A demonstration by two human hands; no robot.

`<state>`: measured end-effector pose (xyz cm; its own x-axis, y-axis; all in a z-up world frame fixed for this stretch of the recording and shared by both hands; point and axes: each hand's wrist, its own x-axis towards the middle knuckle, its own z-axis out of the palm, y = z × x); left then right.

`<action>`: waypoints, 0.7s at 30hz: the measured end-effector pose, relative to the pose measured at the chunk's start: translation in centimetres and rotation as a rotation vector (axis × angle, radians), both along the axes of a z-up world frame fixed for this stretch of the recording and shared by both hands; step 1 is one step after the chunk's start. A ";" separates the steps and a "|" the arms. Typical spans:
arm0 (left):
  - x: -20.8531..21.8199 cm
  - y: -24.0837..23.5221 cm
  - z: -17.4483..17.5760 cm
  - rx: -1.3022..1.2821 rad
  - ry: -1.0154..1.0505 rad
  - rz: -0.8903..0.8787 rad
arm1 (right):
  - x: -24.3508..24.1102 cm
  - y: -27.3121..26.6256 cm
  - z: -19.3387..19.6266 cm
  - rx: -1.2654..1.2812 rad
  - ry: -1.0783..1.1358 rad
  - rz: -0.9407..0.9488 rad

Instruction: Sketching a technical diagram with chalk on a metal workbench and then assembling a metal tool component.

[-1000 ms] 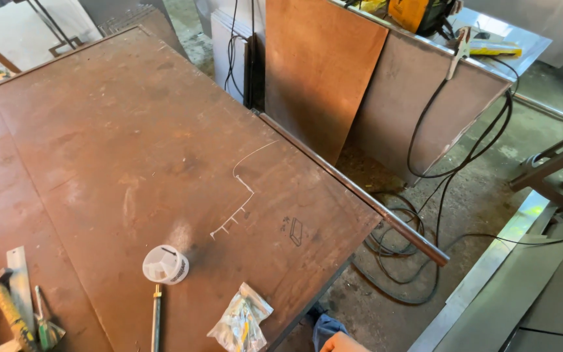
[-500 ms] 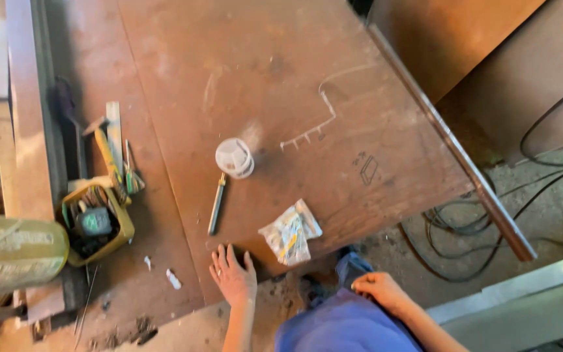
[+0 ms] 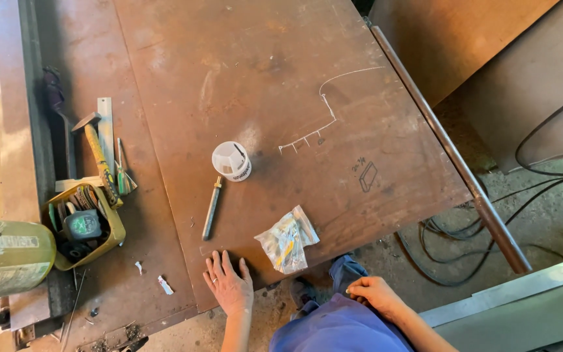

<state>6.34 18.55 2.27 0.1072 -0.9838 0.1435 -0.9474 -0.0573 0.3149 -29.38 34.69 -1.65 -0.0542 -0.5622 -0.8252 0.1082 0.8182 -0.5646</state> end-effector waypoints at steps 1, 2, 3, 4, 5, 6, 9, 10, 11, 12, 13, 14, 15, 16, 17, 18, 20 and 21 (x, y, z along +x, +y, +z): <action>0.0 -0.1 0.0 -0.005 -0.005 0.000 | 0.0 -0.1 0.0 0.009 -0.001 -0.008; 0.0 -0.1 0.1 -0.009 -0.011 0.000 | 0.0 -0.2 -0.1 0.018 -0.001 -0.017; -0.1 0.0 0.3 -0.010 -0.010 0.001 | -0.1 -0.2 -0.1 0.017 0.000 -0.016; -0.3 0.0 0.5 -0.002 0.001 0.015 | -0.1 -0.2 -0.2 0.003 0.011 -0.003; -0.3 -0.2 0.7 0.004 0.011 0.028 | 0.0 -0.4 -0.3 -0.013 0.020 0.009; -0.5 -0.7 0.6 0.001 0.011 0.028 | 0.0 -0.8 -0.3 -0.017 0.020 0.008; -0.7 -2.6 0.5 -0.053 0.072 0.089 | 0.3 -4.4 1.0 -0.062 0.120 0.041; -0.8 -3.4 0.6 -0.093 0.120 0.142 | 0.6 -6.8 2.4 -0.167 0.182 0.049; -1.0 -4.1 0.6 -0.130 0.169 0.194 | 0.7 -9.2 3.9 -0.270 0.247 0.054; -1.0 -5.0 0.0 -0.117 0.163 0.197 | 1.4 -12.2 5.7 -0.257 0.242 0.057; -1.1 -6.1 -0.5 -0.109 0.180 0.262 | 1.9 -15.5 7.6 -0.337 0.288 0.002; -1.3 -7.3 -1.1 -0.102 0.195 0.327 | 2.4 -18.9 9.5 -0.416 0.333 -0.054; -1.7 -7.7 -1.4 -0.094 0.190 0.334 | 2.7 -21.7 10.2 -0.409 0.329 -0.047; -2.1 -8.1 -1.8 -0.050 0.143 0.379 | 3.1 -24.5 10.8 -0.505 0.548 -0.048; -2.3 -8.6 -2.1 -0.007 0.093 0.421 | 3.6 -27.4 11.3 -0.599 0.765 -0.051; -2.4 -8.9 -2.0 -0.001 0.085 0.424 | 3.8 -29.3 9.8 -0.591 0.758 -0.048; -2.7 -9.5 -2.1 0.063 0.034 0.468 | 4.2 -33.2 6.7 -0.686 0.850 -0.082; -2.8 -9.5 -2.0 0.073 0.028 0.469 | 4.5 -34.2 5.9 -0.676 0.846 -0.078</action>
